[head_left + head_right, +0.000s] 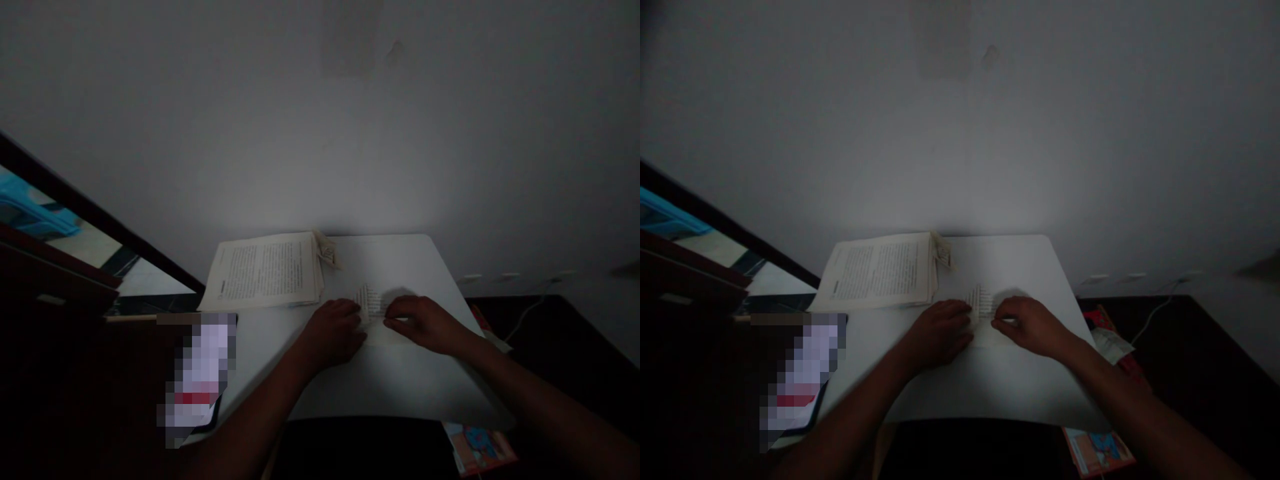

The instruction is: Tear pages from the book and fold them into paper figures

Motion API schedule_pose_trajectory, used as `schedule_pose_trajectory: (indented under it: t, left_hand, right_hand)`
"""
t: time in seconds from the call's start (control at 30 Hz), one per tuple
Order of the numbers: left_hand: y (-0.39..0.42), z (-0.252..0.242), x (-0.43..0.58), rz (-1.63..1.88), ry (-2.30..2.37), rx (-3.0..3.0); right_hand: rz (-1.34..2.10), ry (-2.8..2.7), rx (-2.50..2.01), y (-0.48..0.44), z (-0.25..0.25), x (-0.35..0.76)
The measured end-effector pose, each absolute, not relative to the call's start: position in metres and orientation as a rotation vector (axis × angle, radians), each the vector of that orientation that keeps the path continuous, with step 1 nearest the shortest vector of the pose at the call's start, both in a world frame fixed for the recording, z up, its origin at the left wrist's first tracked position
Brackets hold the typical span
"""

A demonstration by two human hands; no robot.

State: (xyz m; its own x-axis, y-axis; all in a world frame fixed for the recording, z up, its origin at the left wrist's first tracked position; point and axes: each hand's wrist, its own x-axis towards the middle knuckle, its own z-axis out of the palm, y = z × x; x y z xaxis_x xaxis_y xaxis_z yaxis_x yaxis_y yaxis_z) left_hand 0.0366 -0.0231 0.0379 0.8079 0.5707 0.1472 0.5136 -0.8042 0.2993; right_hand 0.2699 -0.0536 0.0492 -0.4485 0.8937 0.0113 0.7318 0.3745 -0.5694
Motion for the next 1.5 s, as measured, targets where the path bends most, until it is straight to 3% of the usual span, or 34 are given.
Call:
schedule_pose_trajectory:
  t: [0.2,0.73,1.03,1.5]
  left_hand:
    - [-0.021,0.037,0.042,0.238,0.899,2.791]
    - [-0.018,0.04,0.052,-0.026,1.211,2.651]
    - [-0.009,0.046,0.061,-0.168,1.264,2.572]
    - [-0.015,0.047,0.057,-0.098,1.365,2.479]
  right_hand:
    - [0.512,-2.43,-1.406,-0.063,0.043,0.272]
    - [0.514,-2.487,-1.73,-0.048,0.042,0.268]
    - [0.314,-2.412,-2.002,-0.049,0.047,0.246]
    - [0.358,-2.317,-2.115,-0.045,0.045,0.243]
